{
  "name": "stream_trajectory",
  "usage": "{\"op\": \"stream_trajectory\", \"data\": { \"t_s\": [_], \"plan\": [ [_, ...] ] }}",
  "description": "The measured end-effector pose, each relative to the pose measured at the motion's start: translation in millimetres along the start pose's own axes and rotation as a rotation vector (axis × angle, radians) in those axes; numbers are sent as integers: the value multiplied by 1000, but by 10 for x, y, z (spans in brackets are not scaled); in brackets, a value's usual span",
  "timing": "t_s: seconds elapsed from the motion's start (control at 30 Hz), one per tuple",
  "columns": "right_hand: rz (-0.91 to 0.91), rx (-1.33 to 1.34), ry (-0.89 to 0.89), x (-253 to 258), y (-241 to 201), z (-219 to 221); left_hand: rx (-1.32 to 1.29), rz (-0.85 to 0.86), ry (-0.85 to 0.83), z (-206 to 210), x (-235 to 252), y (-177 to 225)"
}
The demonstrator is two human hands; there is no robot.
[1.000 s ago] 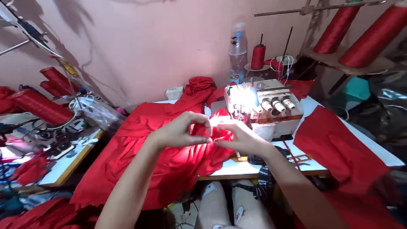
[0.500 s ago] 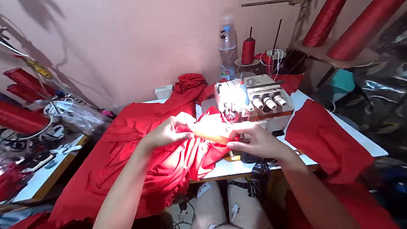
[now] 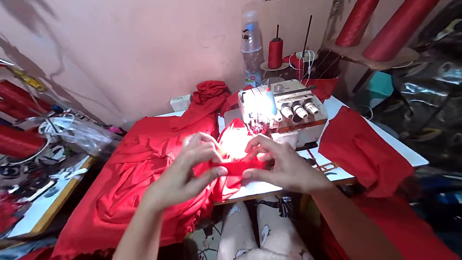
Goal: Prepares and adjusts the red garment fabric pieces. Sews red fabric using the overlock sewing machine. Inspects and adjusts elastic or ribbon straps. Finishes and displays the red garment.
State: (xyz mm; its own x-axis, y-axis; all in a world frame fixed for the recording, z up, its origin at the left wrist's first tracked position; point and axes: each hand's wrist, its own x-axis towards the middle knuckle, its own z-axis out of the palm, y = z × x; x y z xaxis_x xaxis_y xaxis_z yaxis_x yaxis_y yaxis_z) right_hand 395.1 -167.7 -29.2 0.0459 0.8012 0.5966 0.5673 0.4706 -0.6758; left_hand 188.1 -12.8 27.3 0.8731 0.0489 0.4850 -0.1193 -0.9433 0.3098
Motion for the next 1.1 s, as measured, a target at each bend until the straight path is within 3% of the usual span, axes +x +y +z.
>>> {"op": "stream_trajectory", "data": {
  "t_s": [0.07, 0.13, 0.2, 0.27, 0.3, 0.37, 0.4, 0.47, 0.57, 0.63, 0.77, 0.83, 0.93, 1.03, 1.1],
  "plan": [
    [-146, -21, -28, -73, -234, 95, -58, -40, 125, 302, -68, 159],
    [-329, -100, 67, -250, -446, 223, -197, -133, 373, 758, -192, 330],
    [-426, -131, 201, -478, -491, 394, -699, -311, 549, 1187, -292, 549],
    [-406, -134, 287, -694, -434, 560, -1322, -524, 493, 1357, -303, 659],
    [-371, -119, 302, -793, -404, 620, -1503, -611, 476, 1365, -277, 668],
    [-199, -90, 322, -953, -417, 674, -1611, -647, 531, 1327, -210, 657],
    [-78, -72, 335, -982, -461, 665, -1543, -590, 519, 1298, -195, 632],
    [29, -62, 350, -947, -500, 598, -1143, -423, 475, 1288, -156, 497],
    [-107, -112, 344, -885, -567, 470, -253, -189, 569, 1380, -54, -155],
    [-145, -128, 300, -895, -658, 395, 50, -191, 349, 1265, -45, -671],
    [-41, -87, 180, -1014, -703, 214, 278, -640, -605, 641, 112, -719],
    [-18, -32, 161, -1054, -622, 165, 430, -662, -836, 424, 109, -672],
    [-44, 37, 191, -1010, -504, 244, 605, -472, -901, 74, 50, -355],
    [-155, 134, 235, -882, -403, 407, 245, 104, -573, -17, -183, 55],
    [-193, 193, 271, -843, -380, 500, -87, 205, -662, 78, -198, 268]
  ]
}}
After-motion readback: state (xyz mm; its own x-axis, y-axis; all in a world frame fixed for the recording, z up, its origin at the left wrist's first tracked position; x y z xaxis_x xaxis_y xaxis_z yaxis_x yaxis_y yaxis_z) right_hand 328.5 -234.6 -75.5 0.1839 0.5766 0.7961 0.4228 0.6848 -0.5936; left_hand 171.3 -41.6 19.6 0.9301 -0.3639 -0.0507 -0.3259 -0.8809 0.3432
